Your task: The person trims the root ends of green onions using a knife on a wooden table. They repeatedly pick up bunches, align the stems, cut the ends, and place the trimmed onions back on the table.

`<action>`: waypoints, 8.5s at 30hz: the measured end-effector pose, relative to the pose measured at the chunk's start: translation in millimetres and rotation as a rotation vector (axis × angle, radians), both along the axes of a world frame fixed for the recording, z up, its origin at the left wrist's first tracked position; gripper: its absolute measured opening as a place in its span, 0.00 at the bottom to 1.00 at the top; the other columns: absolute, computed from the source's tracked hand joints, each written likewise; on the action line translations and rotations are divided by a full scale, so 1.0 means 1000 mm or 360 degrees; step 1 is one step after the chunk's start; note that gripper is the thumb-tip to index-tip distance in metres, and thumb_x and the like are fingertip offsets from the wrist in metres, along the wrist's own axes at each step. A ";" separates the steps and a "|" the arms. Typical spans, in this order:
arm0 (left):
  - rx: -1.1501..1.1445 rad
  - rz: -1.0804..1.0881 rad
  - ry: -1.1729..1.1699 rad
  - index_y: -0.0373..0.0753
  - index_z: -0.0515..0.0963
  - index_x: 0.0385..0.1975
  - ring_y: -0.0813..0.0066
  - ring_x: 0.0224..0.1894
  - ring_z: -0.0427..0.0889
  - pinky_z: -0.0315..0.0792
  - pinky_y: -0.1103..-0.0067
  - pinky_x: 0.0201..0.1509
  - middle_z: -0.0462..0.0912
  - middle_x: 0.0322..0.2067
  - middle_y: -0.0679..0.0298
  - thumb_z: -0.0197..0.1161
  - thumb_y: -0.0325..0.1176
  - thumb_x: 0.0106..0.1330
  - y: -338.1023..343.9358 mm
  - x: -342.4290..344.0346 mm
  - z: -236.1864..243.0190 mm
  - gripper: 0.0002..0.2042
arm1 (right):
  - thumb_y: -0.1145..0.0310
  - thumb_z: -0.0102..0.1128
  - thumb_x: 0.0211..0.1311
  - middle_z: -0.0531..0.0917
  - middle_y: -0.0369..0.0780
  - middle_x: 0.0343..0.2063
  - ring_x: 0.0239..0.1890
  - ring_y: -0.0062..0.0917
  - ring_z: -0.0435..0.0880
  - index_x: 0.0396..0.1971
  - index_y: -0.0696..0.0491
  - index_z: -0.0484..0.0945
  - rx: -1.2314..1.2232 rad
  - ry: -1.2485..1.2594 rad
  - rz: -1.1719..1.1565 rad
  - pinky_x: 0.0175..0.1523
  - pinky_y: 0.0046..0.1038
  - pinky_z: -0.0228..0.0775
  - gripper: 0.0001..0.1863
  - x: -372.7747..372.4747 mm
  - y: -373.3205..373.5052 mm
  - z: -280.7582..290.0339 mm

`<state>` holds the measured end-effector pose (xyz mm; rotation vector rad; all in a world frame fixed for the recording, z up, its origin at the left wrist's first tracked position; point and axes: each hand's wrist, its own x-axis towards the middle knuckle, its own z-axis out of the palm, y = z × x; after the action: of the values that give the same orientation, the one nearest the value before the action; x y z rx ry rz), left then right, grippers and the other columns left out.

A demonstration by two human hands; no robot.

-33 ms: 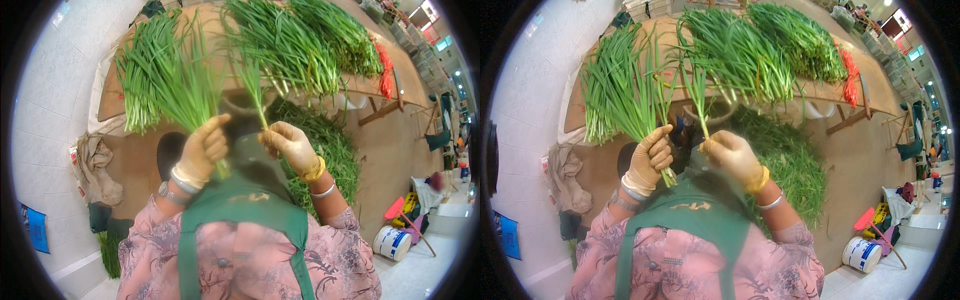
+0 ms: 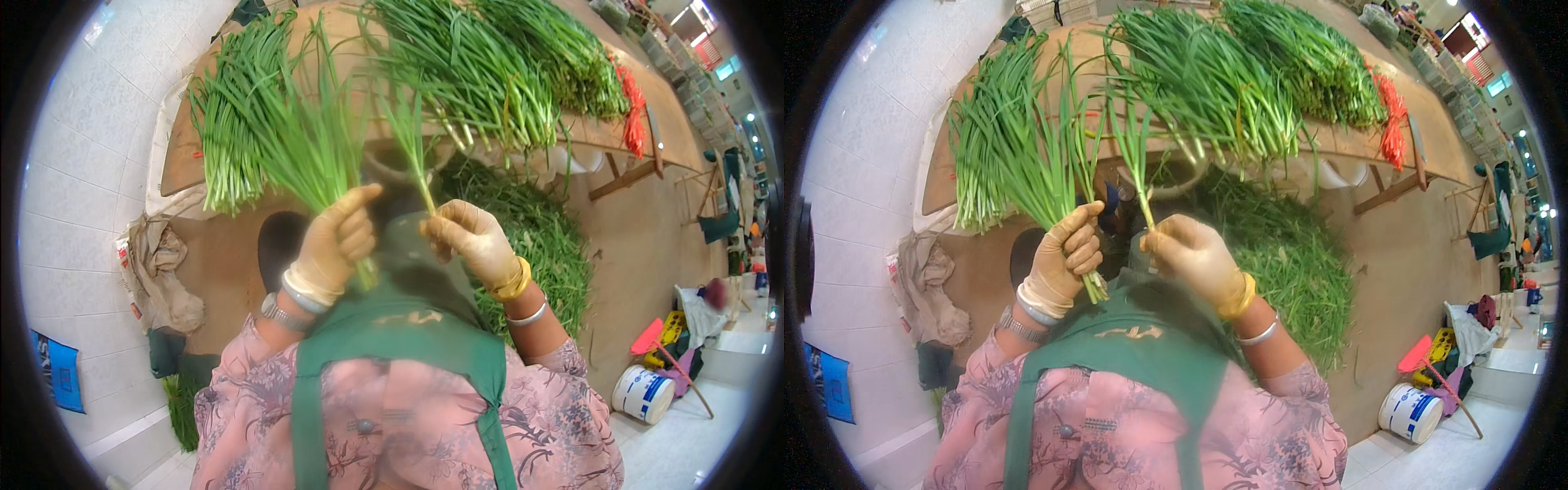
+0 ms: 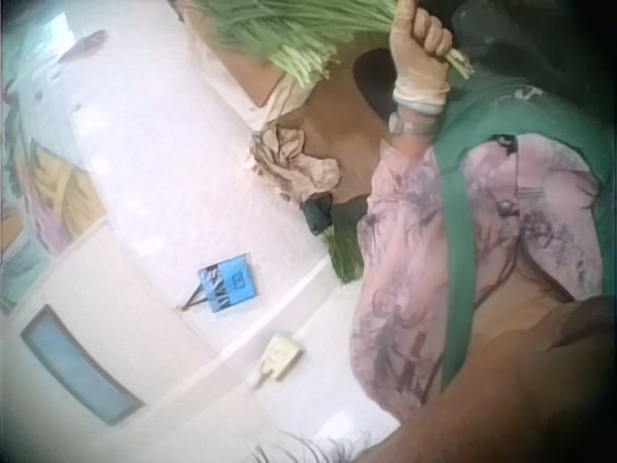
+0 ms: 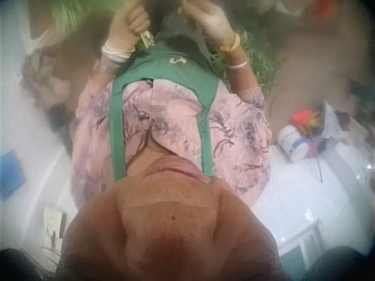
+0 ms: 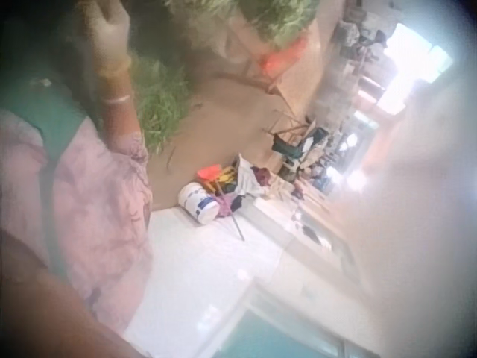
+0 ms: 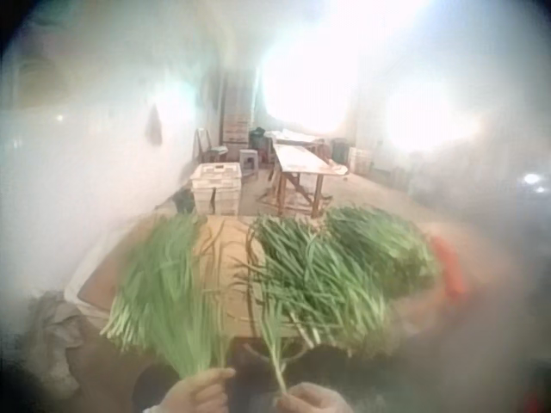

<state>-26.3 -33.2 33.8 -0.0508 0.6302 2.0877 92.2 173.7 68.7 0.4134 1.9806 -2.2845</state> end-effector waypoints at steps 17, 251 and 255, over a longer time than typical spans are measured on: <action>-0.0637 -0.0030 0.0234 0.34 0.78 0.49 0.89 0.11 0.52 0.48 0.86 0.15 0.56 0.12 0.79 0.56 0.35 0.75 0.049 0.019 0.001 0.12 | 0.70 0.62 0.67 0.77 0.32 0.27 0.27 0.12 0.72 0.39 0.57 0.77 -0.0467 0.0196 -0.0317 0.32 0.16 0.65 0.07 -0.009 -0.024 -0.043; -0.0229 0.0036 -0.0026 0.32 0.73 0.53 0.69 0.38 0.81 0.78 0.72 0.50 0.80 0.39 0.60 0.59 0.25 0.69 0.041 -0.011 -0.018 0.14 | 0.58 0.53 0.69 0.84 0.54 0.42 0.42 0.50 0.84 0.51 0.56 0.78 0.2094 -0.1389 0.0504 0.47 0.44 0.77 0.20 0.088 0.100 -0.155; 0.0341 -0.0177 -0.0292 0.34 0.72 0.46 0.81 0.22 0.63 0.64 0.82 0.28 0.66 0.25 0.71 0.52 0.30 0.75 0.033 -0.019 -0.015 0.08 | 0.53 0.53 0.69 0.84 0.51 0.43 0.45 0.47 0.83 0.48 0.56 0.79 0.1739 0.0197 -0.0503 0.51 0.42 0.75 0.21 0.008 0.060 -0.057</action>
<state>-45.5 -0.4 19.0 -0.0824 0.2906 2.0037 100.7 233.3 11.6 0.6786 3.2614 -1.0993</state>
